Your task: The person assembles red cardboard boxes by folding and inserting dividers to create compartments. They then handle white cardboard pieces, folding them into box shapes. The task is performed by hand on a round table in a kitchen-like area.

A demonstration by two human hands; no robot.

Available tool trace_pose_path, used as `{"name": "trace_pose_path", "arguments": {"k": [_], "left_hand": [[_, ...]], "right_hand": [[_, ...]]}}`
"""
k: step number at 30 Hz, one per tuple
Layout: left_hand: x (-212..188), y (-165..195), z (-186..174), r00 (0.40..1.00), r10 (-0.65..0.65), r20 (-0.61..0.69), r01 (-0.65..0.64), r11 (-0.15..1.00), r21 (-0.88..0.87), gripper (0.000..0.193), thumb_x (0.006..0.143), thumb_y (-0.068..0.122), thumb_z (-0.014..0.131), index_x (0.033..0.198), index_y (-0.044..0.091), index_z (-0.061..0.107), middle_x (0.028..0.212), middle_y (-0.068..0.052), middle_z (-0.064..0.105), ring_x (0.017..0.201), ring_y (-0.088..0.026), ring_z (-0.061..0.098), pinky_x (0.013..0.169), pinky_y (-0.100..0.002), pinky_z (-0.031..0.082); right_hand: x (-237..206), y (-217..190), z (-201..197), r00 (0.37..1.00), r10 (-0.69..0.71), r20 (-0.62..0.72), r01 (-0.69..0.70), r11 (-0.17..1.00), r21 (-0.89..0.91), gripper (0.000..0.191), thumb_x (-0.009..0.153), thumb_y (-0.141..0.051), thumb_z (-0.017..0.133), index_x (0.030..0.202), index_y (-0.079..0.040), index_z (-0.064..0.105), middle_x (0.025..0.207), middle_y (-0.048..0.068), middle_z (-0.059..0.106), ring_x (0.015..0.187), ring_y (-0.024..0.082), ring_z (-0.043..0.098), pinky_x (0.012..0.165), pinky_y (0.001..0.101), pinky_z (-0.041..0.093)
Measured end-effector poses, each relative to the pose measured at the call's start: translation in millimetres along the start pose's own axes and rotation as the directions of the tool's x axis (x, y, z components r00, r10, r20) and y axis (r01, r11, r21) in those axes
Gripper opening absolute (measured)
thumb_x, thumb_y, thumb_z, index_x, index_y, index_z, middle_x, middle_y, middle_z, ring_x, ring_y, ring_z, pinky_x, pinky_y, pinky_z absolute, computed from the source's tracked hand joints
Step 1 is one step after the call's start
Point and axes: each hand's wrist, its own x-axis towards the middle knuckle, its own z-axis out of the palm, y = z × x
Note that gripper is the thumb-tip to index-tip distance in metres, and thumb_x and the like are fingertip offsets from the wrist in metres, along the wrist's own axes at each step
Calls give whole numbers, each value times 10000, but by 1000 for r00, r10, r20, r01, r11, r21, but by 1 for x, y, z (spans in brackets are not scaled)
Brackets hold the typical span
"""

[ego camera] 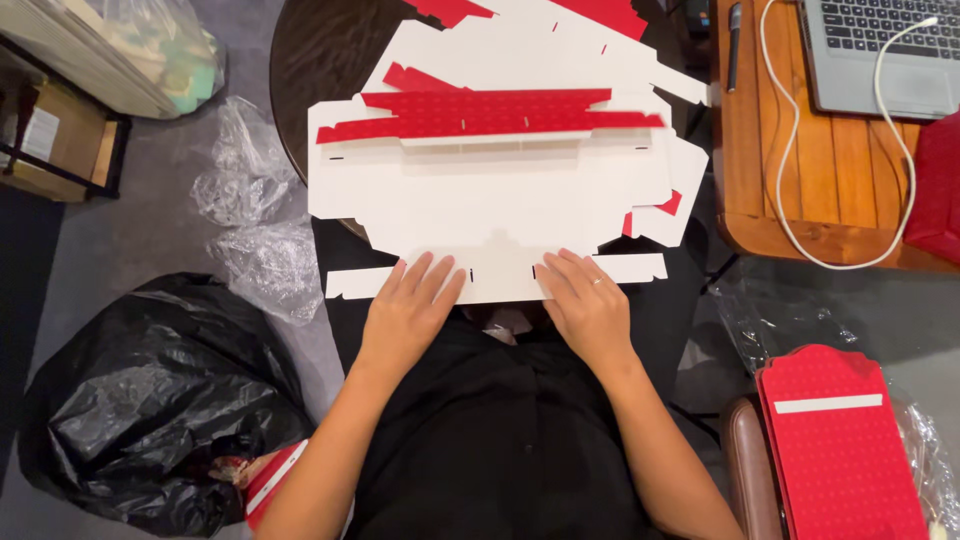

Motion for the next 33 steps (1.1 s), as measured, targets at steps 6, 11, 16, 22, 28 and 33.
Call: {"name": "trace_pose_path", "arguments": {"k": [6, 11, 16, 22, 28, 33], "left_hand": [[1, 8, 7, 999, -35, 8, 34, 997, 70, 452, 838, 94, 663, 1289, 107, 683, 1348, -87, 654, 1245, -326, 627, 1043, -525, 499], [9, 7, 5, 999, -39, 22, 37, 997, 73, 410, 855, 115, 675, 1265, 104, 685, 1316, -68, 669, 1227, -317, 637, 1046, -526, 504], [20, 1, 0, 995, -41, 88, 37, 998, 48, 370, 832, 116, 680, 1201, 90, 697, 1275, -81, 679, 1181, -313, 646, 975, -505, 530], [31, -1, -3, 981, -34, 189, 23, 998, 61, 369, 826, 115, 681, 1193, 90, 683, 1269, -97, 682, 1170, -310, 654, 887, -429, 549], [35, 2, 0, 979, -60, 194, 28, 986, 165, 458, 829, 91, 669, 1286, 121, 673, 1329, -68, 668, 1182, -263, 653, 793, -364, 522], [49, -9, -5, 970, -50, 237, 47, 999, 20, 401, 845, 90, 658, 1245, 73, 667, 1327, -108, 676, 1157, -284, 667, 842, -421, 532]], "right_hand": [[8, -5, 0, 999, -3, 42, 5, 998, -62, 386, 760, -35, 764, 1143, -70, 739, 1177, 52, 722, 1133, 264, 701, 954, 400, 574], [20, -5, -5, 999, -25, 45, 28, 998, -53, 269, 852, -21, 740, 1118, -57, 731, 1103, 43, 710, 1053, 240, 709, 827, 346, 588], [33, -3, -13, 988, 10, 151, -4, 999, -38, 284, 819, -9, 715, 1098, -60, 728, 1072, 43, 710, 1006, 230, 718, 739, 333, 579], [44, 7, -14, 970, 15, 241, 7, 996, -92, 377, 772, 15, 683, 1142, -54, 704, 1142, 58, 708, 1029, 241, 719, 707, 322, 575], [49, 15, -7, 964, -4, 267, 29, 995, -90, 357, 811, 23, 668, 1165, -11, 693, 1146, 63, 689, 1055, 232, 710, 720, 308, 578], [58, 24, -6, 937, 47, 346, -24, 997, -68, 297, 829, 5, 686, 1120, -42, 711, 1119, 54, 700, 981, 236, 727, 701, 325, 572]]}}
